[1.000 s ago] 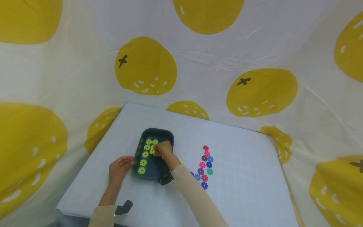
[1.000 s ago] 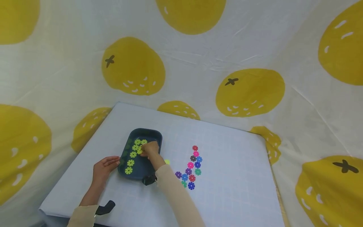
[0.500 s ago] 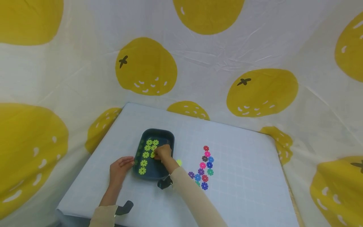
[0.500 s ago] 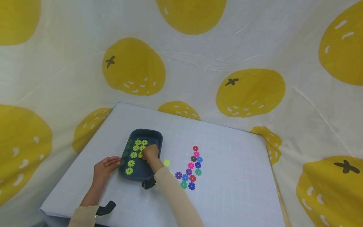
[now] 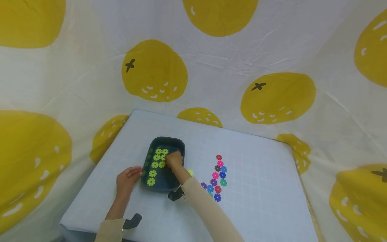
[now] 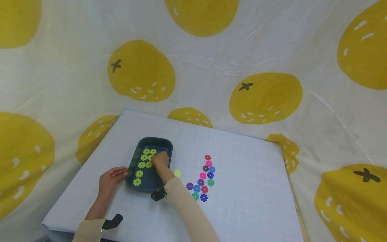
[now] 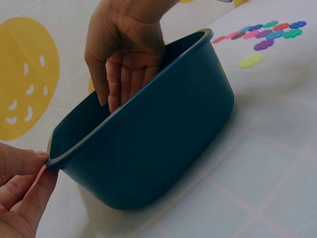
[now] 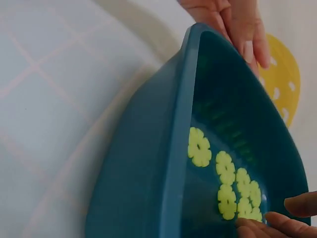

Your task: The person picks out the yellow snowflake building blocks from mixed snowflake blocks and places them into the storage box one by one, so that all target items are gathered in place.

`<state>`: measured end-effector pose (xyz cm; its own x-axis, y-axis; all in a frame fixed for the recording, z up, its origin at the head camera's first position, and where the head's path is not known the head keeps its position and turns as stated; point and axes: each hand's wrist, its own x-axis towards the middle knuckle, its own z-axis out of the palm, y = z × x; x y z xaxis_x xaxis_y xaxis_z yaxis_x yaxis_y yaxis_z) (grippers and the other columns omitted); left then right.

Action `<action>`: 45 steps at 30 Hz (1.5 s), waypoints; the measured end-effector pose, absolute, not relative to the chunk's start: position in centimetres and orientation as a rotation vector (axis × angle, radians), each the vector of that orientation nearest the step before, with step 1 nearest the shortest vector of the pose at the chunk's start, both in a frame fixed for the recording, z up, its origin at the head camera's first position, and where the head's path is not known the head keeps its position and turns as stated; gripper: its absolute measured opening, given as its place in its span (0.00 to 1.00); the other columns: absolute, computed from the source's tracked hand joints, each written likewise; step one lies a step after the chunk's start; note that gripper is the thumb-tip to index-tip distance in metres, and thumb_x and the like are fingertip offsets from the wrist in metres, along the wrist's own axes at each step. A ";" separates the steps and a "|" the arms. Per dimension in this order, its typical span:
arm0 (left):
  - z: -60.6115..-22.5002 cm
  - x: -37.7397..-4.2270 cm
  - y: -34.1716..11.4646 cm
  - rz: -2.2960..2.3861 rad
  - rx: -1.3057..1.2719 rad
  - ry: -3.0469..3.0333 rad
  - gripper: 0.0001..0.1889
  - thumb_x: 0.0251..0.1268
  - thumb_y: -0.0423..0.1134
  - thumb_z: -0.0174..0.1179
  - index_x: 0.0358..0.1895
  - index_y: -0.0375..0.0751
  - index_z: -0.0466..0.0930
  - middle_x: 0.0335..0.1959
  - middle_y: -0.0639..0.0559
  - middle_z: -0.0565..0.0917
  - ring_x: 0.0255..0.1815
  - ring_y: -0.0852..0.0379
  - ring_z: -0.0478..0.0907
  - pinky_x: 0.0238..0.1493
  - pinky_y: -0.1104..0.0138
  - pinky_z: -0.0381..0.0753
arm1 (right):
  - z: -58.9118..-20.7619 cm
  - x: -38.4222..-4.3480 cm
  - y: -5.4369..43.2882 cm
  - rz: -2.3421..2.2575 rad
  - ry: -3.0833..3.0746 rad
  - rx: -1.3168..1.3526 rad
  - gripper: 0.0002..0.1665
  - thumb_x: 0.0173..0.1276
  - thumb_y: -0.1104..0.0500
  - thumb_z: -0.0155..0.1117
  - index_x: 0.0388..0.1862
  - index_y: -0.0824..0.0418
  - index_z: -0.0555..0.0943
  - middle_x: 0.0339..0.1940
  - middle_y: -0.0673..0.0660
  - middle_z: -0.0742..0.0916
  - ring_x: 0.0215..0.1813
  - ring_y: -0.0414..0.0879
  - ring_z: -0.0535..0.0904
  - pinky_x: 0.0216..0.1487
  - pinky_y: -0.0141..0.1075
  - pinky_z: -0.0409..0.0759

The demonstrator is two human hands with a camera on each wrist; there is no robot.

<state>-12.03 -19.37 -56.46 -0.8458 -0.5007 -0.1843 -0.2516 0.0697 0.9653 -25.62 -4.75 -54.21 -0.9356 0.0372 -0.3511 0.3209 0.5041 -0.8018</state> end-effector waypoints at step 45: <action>-56.3 -12.1 -19.5 -1.870 0.785 -2.142 0.17 0.64 0.33 0.66 0.55 0.34 0.81 0.55 0.40 0.85 0.38 0.81 0.78 0.43 0.85 0.77 | -54.8 -27.4 9.2 -1.711 2.003 0.720 0.18 0.62 0.65 0.70 0.51 0.68 0.82 0.48 0.65 0.88 0.46 0.54 0.87 0.51 0.40 0.86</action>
